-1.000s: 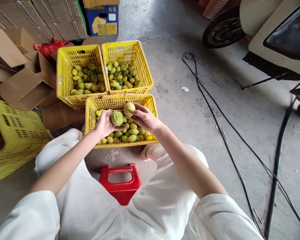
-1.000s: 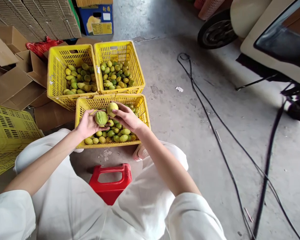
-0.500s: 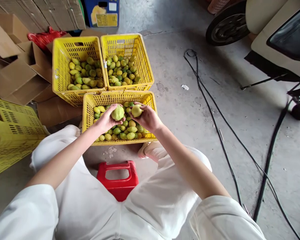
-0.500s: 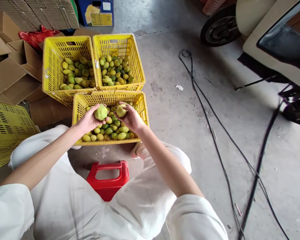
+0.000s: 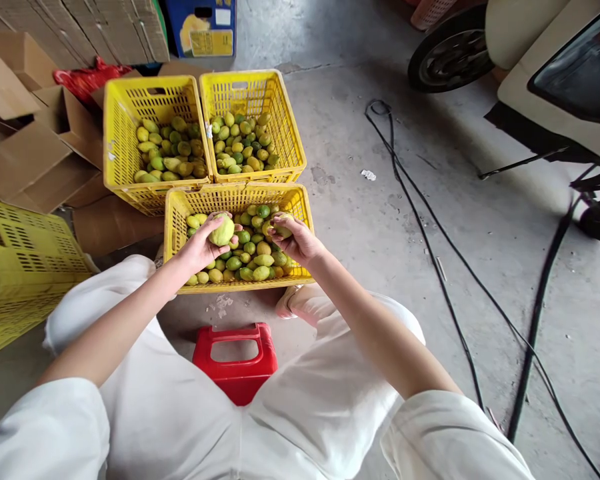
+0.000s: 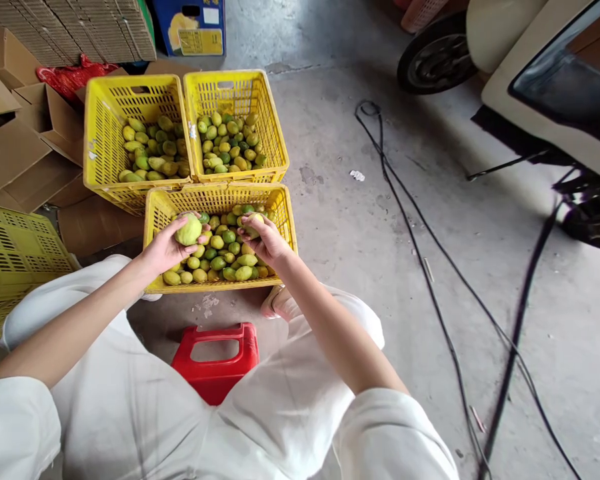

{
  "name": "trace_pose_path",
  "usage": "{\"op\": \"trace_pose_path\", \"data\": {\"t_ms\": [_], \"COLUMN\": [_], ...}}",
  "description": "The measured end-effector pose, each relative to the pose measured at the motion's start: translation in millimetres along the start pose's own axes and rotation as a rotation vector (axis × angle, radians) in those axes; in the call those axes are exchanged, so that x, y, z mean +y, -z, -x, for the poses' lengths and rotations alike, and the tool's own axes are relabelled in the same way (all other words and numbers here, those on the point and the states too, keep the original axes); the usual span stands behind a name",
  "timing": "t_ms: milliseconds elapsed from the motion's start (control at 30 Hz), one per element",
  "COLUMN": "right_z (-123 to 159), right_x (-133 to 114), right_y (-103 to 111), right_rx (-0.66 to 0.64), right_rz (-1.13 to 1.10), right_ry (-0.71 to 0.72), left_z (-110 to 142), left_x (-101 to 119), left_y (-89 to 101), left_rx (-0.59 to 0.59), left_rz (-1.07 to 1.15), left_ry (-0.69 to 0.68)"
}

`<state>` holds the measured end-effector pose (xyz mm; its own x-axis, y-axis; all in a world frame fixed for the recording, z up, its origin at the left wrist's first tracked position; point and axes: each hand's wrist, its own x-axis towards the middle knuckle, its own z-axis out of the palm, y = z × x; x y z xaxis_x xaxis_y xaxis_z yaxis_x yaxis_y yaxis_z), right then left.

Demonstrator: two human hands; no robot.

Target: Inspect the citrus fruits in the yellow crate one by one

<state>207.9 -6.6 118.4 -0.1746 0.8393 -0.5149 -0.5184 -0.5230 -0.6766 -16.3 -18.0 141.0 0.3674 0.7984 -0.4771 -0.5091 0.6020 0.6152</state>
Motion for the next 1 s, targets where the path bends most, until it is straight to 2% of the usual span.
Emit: {"op": "trace_pose_path", "data": {"t_ms": [167, 300, 400, 533, 733, 867, 1000], "right_z": [3.5, 5.1, 4.4, 4.0, 4.4, 4.8, 10.6], "right_x": [-7.1, -9.3, -8.1, -6.1, -5.1, -5.6, -3.0], "right_y": [-8.8, -16.5, -18.0, -16.5, -14.3, -10.0, -5.5], "right_rx": [-0.029, -0.034, -0.026, -0.046, -0.094, -0.108, -0.125], "right_rz": [-0.163, -0.276, -0.252, -0.178, -0.147, -0.151, -0.125], "right_ry": [-0.099, -0.142, -0.121, -0.073, -0.042, -0.086, -0.104], "left_z": [1.7, 0.9, 0.1, -1.0, 1.8, 5.1, 9.4], "left_x": [4.1, 0.7, -1.5, -1.9, 2.7, 2.9, -3.5], "left_y": [-1.7, -5.5, -4.7, -1.0, 0.8, 3.2, 10.7], "left_rx": [0.076, 0.019, -0.003, 0.047, 0.087, 0.12, 0.047], "left_rz": [0.106, 0.087, 0.013, -0.043, 0.045, 0.081, 0.02], "left_ry": [0.077, 0.049, -0.002, -0.014, 0.076, 0.1, 0.016]}}
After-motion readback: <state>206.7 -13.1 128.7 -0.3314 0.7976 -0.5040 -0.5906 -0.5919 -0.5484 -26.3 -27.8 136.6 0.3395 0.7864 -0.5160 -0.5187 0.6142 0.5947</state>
